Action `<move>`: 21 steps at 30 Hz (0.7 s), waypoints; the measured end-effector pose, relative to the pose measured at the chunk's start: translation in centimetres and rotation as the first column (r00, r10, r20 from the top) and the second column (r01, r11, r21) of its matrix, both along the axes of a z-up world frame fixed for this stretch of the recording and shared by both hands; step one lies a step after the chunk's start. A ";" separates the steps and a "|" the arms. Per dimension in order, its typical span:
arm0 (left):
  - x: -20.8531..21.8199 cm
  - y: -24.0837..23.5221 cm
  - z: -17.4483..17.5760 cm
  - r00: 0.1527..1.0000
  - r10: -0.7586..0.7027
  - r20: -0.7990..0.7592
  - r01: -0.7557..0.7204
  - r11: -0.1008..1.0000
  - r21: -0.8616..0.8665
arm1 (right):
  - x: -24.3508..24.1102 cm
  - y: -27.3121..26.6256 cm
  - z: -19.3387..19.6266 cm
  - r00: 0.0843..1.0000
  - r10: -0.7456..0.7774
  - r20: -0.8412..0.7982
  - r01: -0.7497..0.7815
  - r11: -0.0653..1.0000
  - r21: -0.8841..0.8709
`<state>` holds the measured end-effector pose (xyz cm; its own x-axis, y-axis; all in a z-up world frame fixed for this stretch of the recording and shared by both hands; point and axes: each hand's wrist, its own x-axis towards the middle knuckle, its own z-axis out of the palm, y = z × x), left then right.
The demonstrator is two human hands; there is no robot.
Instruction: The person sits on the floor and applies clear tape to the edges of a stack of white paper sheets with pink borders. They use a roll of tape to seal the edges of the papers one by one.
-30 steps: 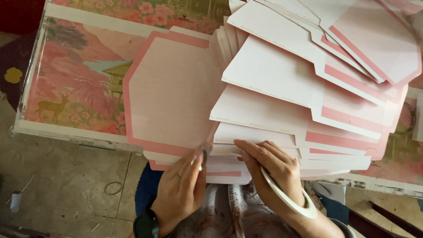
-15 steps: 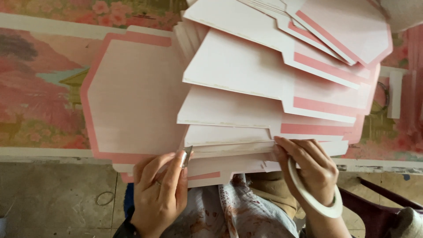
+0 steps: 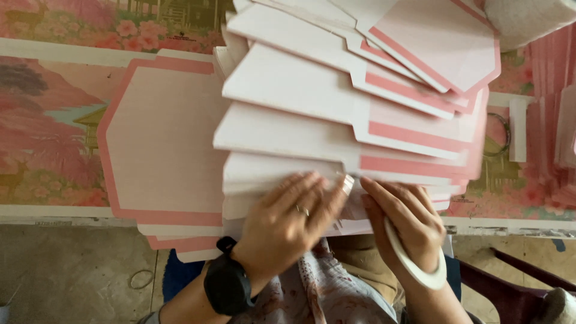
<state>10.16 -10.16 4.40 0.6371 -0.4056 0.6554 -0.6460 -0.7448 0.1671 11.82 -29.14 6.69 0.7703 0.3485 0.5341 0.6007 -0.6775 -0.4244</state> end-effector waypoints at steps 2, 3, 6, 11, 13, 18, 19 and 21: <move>-0.2 0.2 0.1 0.995 0.091 -0.051 -0.087 0.994 0.069 | 0.1 0.1 -0.2 0.998 0.046 -0.033 -0.046 0.999 -0.014; -0.6 0.2 0.0 0.994 0.068 -0.085 -0.063 0.996 0.071 | -0.1 0.1 -0.1 0.999 0.030 -0.032 -0.031 0.999 -0.017; -1.3 -0.7 -0.7 0.979 0.036 -0.203 -0.036 0.999 0.005 | -0.4 0.2 -0.2 0.999 0.025 -0.020 -0.026 0.998 -0.049; -1.6 0.3 -0.2 0.979 0.184 -0.083 -0.176 0.980 0.093 | -2.6 3.9 2.3 0.975 0.224 0.003 -0.222 0.967 0.125; -2.4 2.6 0.1 0.983 -0.001 -0.182 -0.026 0.989 -0.145 | -2.8 5.5 3.0 0.973 0.184 -0.140 -0.160 0.973 0.169; -7.3 7.6 -3.0 0.971 0.108 -0.213 -0.179 0.921 -0.346 | -1.7 8.7 0.6 0.917 0.201 -0.345 -0.162 0.977 0.137; -8.1 8.0 -3.8 0.975 0.075 -0.210 -0.147 0.924 -0.352 | -1.6 9.4 0.5 0.930 0.206 -0.305 -0.178 0.977 0.119; -7.8 8.1 -3.5 0.986 0.062 -0.158 -0.111 0.940 -0.323 | -1.4 10.1 0.2 0.929 0.234 -0.285 -0.207 0.971 0.121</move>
<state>2.37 -2.05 0.85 0.7568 -0.1216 0.6422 -0.5329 -0.6838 0.4985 10.37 -19.08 6.91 0.8066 0.4902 0.3302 0.5694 -0.4946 -0.6566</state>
